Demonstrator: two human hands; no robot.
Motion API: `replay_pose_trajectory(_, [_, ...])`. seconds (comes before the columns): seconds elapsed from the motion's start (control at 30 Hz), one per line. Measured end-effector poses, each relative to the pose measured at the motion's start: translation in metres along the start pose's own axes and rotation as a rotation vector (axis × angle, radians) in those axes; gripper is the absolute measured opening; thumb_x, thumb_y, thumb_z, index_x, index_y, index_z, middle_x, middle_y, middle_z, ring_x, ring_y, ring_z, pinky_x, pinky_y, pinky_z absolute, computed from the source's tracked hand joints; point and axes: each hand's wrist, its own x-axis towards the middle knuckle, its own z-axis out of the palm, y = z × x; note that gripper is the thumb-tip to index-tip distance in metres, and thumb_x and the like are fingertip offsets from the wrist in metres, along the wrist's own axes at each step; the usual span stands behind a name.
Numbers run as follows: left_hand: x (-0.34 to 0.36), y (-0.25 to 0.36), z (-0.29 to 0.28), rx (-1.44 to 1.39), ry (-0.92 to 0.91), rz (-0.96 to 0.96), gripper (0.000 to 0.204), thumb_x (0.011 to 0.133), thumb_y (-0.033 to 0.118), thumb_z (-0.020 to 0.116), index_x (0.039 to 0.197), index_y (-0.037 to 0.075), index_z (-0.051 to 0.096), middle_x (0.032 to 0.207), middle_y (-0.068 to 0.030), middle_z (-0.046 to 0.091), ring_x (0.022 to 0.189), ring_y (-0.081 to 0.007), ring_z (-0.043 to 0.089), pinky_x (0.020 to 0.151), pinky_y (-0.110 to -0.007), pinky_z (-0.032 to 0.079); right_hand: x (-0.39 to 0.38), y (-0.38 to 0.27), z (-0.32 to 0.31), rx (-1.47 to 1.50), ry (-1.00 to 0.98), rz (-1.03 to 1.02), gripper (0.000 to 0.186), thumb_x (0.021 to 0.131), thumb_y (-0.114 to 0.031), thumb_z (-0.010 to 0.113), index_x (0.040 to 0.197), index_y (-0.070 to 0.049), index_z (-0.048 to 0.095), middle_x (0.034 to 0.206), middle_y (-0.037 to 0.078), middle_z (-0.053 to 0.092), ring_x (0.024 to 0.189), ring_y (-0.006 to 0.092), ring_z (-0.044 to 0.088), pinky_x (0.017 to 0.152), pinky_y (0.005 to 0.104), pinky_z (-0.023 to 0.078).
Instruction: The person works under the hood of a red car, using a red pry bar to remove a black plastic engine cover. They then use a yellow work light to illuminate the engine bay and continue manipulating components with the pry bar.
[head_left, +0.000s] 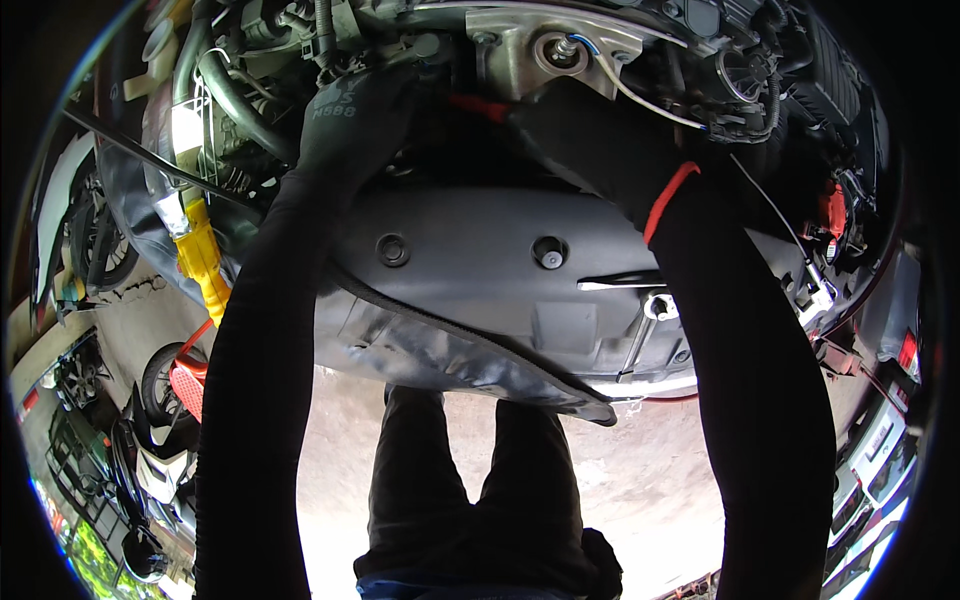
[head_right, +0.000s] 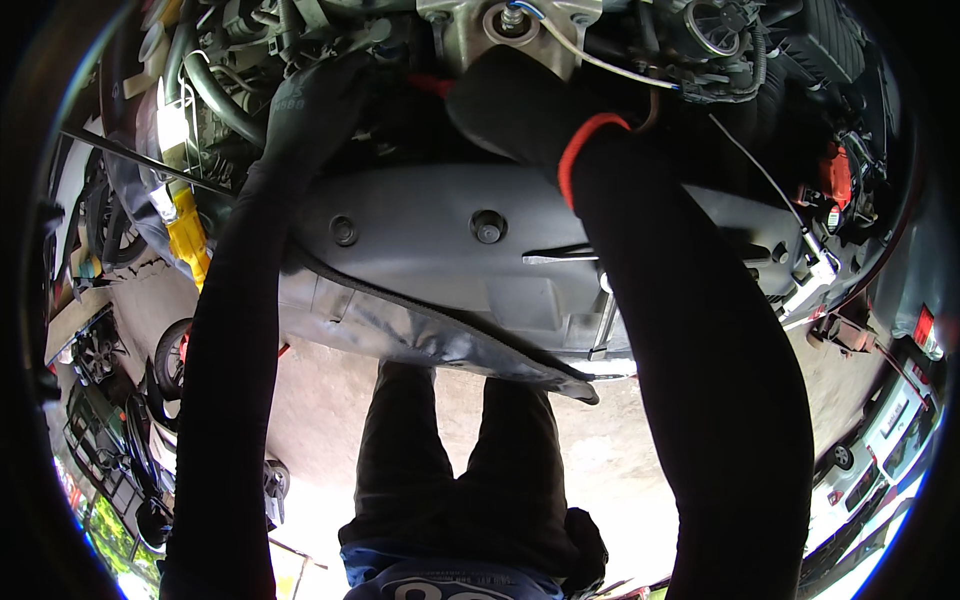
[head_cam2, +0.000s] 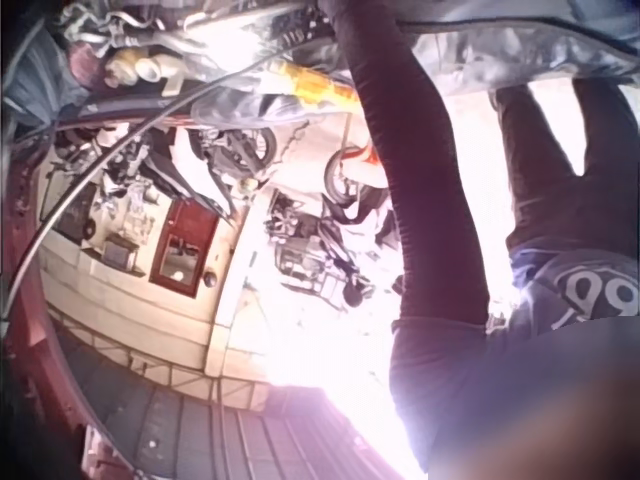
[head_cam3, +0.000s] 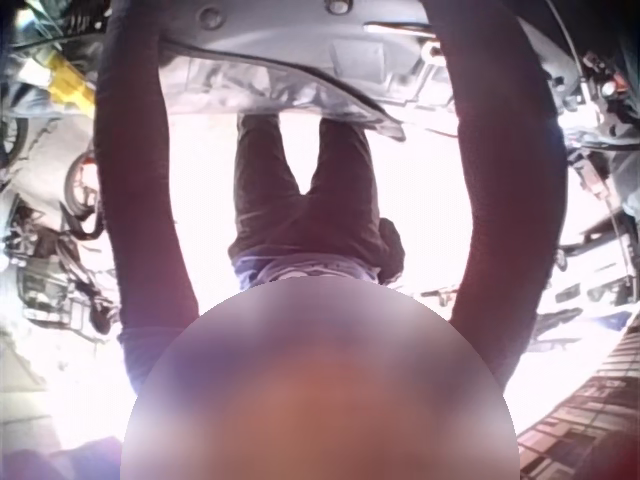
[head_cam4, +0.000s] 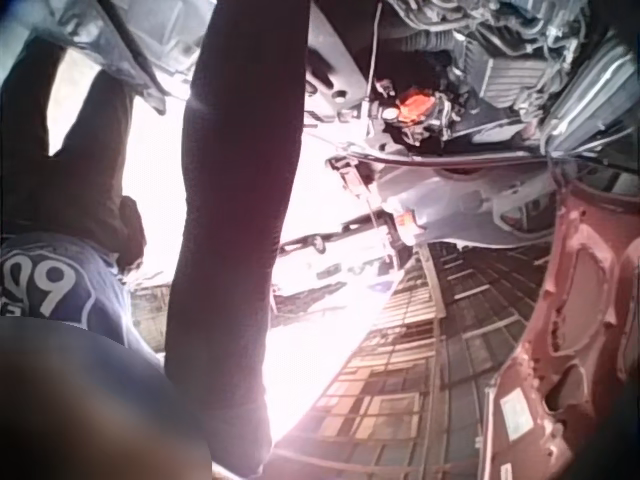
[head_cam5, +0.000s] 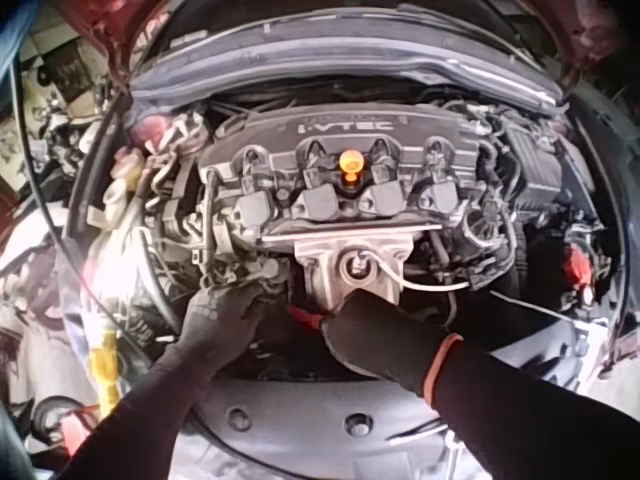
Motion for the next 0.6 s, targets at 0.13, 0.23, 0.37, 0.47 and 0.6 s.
replay_pose_trajectory(0.13, [0.0016, -0.0004, -0.0014, 0.013, -0.017, -0.006, 0.026, 0.097, 0.027, 0.065, 0.119, 0.015, 0.072, 0.102, -0.0146, 0.077, 0.095, -0.0393, 0.073, 0.083, -0.052, 0.058, -0.0001, -0.0004, -0.0014, -0.001, 0.009, 0.002, 0.019, 0.095, -0.018, 0.065, 0.085, -0.004, 0.073, 0.077, 0.016, 0.071, 0.072, 0.0332, 0.072, 0.066, 0.0458, 0.058])
replay_pose_trajectory(0.23, [0.0006, 0.0009, -0.0019, 0.008, -0.08, -0.062, 0.027, 0.098, 0.027, 0.064, 0.12, 0.015, 0.072, 0.102, -0.0152, 0.077, 0.096, -0.0396, 0.073, 0.083, -0.052, 0.058, -0.0002, -0.0002, -0.0022, -0.012, 0.007, -0.001, 0.019, 0.094, -0.018, 0.065, 0.085, -0.004, 0.073, 0.078, 0.016, 0.071, 0.072, 0.033, 0.072, 0.066, 0.0457, 0.058])
replay_pose_trajectory(0.37, [0.0015, 0.0028, -0.003, -0.028, -0.051, -0.066, 0.025, 0.099, 0.028, 0.063, 0.117, 0.015, 0.073, 0.102, -0.016, 0.076, 0.095, -0.04, 0.073, 0.082, -0.051, 0.058, -0.0018, -0.0008, -0.0029, -0.013, 0.007, 0.005, 0.018, 0.093, -0.018, 0.065, 0.085, -0.004, 0.074, 0.078, 0.016, 0.071, 0.073, 0.0328, 0.072, 0.066, 0.0456, 0.059])
replay_pose_trajectory(0.47, [0.0013, 0.0041, -0.0053, -0.012, -0.056, -0.056, 0.024, 0.1, 0.028, 0.063, 0.115, 0.014, 0.073, 0.101, -0.0167, 0.076, 0.094, -0.04, 0.073, 0.082, -0.051, 0.058, -0.002, -0.0017, -0.0035, -0.013, 0.003, 0.011, 0.017, 0.093, -0.018, 0.066, 0.085, -0.005, 0.074, 0.079, 0.015, 0.071, 0.073, 0.0327, 0.072, 0.066, 0.0456, 0.059])
replay_pose_trajectory(0.6, [0.0017, 0.005, -0.006, -0.036, -0.067, -0.082, 0.023, 0.099, 0.028, 0.063, 0.115, 0.014, 0.074, 0.099, -0.0171, 0.076, 0.093, -0.0398, 0.073, 0.081, -0.051, 0.058, -0.001, -0.0023, -0.005, -0.016, 0.008, 0.01, 0.016, 0.092, -0.017, 0.066, 0.085, -0.005, 0.074, 0.08, 0.015, 0.071, 0.074, 0.0325, 0.072, 0.067, 0.0455, 0.059])
